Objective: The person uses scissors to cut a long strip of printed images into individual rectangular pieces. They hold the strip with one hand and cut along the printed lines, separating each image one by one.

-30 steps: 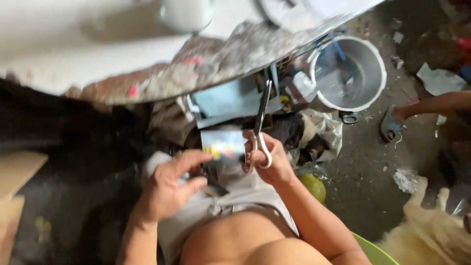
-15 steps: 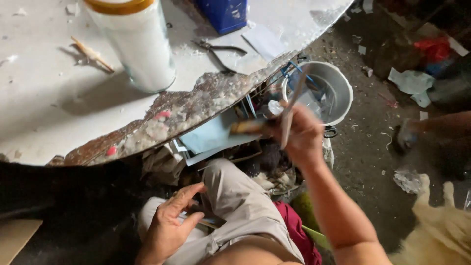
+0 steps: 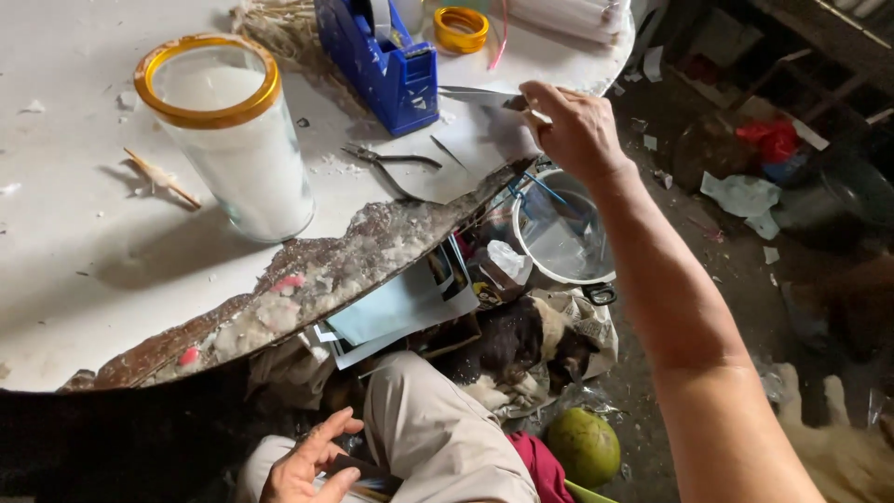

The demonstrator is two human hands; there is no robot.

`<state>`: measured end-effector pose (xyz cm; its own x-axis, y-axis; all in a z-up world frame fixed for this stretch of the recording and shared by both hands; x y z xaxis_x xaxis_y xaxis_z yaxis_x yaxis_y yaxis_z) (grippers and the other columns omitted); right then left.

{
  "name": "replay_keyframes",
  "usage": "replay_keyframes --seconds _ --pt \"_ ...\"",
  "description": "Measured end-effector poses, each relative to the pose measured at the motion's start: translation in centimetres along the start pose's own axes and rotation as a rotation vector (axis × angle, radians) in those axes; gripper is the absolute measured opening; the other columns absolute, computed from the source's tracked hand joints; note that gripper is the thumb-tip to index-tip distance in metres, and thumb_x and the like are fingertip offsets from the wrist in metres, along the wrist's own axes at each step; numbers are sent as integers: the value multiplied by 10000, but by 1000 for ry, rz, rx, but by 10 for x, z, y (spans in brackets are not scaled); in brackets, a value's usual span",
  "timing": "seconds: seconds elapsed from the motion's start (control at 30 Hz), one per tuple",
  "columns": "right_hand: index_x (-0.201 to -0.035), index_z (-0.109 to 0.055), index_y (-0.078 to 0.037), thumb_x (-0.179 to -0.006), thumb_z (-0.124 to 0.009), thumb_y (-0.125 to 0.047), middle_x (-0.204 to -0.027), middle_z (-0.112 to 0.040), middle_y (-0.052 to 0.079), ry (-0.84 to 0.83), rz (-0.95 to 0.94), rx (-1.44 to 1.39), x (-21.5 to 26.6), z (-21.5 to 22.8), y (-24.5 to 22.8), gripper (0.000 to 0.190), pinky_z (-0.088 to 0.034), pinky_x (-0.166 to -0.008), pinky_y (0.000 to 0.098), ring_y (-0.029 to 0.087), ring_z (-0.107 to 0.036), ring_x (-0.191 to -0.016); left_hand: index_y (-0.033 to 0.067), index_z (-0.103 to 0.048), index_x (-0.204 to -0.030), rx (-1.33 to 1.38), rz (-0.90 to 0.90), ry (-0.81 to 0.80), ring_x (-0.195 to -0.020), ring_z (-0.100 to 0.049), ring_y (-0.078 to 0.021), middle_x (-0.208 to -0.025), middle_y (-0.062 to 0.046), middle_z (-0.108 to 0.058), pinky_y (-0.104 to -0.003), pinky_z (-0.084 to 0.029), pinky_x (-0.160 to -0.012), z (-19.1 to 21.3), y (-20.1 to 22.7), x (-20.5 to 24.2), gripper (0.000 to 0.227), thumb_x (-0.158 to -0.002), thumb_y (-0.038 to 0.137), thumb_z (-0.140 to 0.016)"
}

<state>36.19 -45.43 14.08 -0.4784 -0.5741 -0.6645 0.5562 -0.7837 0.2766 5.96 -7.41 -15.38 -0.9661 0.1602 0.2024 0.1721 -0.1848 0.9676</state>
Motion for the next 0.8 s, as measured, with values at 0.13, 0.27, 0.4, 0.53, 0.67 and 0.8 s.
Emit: replay_keyframes --seconds 0.13,0.27,0.4,0.53,0.67,0.8 --pt "-1330 -667 -41 -987 -796 -23 -914 -788 170 -228 -94 -213 -5 -7 16 366 -628 -546 385 271 -753 -683 231 -628 -1440 4 25 8 -658 -676 -115 -1207 0 -816 -204 -570 -826 1 20 6 820 -699 -76 -800" --pt "-1215 -667 -11 -967 -723 -30 -946 -768 146 -464 -295 -407 -23 1 18 255 -572 -576 404 260 -740 -759 246 -672 -1407 -1 90 43 -666 -623 -129 -1177 24 -834 -212 -562 -790 0 10 2 806 -690 -93 -811" --pt "-1202 -634 17 -969 -619 54 -1102 -776 128 -628 -340 -454 -32 -1 7 237 -565 -592 413 263 -754 -804 231 -651 -1429 82 96 -20 -657 -630 -144 -1211 13 -812 -256 -588 -773 -7 7 3 777 -723 -45 -821" --pt "-1333 -586 33 -883 -565 89 -1096 -783 59 -543 -294 -419 -28 -6 14 454 -514 -661 416 278 -727 -888 225 -674 -1399 42 4 7 -652 -637 -110 -1156 45 -828 -223 -580 -782 -5 19 5 775 -704 -86 -818" --pt "-1358 -534 71 -951 -581 113 -1078 -754 183 -381 -413 -580 -21 -6 24 412 -595 -694 436 306 -749 -948 242 -657 -1411 -1 24 37 -657 -680 -107 -1149 56 -824 -202 -565 -809 1 17 6 825 -681 -104 -825" --pt "-1248 -586 29 -815 -602 215 -1112 -751 154 -236 -580 -686 -10 -9 38 471 -625 -739 403 275 -752 -1019 213 -669 -1398 37 59 138 -661 -712 -90 -1148 37 -840 -196 -549 -768 11 29 15 790 -674 -81 -782"
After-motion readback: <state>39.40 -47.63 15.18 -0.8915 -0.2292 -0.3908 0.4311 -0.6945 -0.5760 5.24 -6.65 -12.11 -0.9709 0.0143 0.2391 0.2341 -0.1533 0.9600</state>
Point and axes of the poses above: each hand's wrist, its own x-axis away from the middle knuckle, its own z-axis out of the back of the hand, y = z × x, the point moved 9 cm from there along -x, towards the middle knuckle
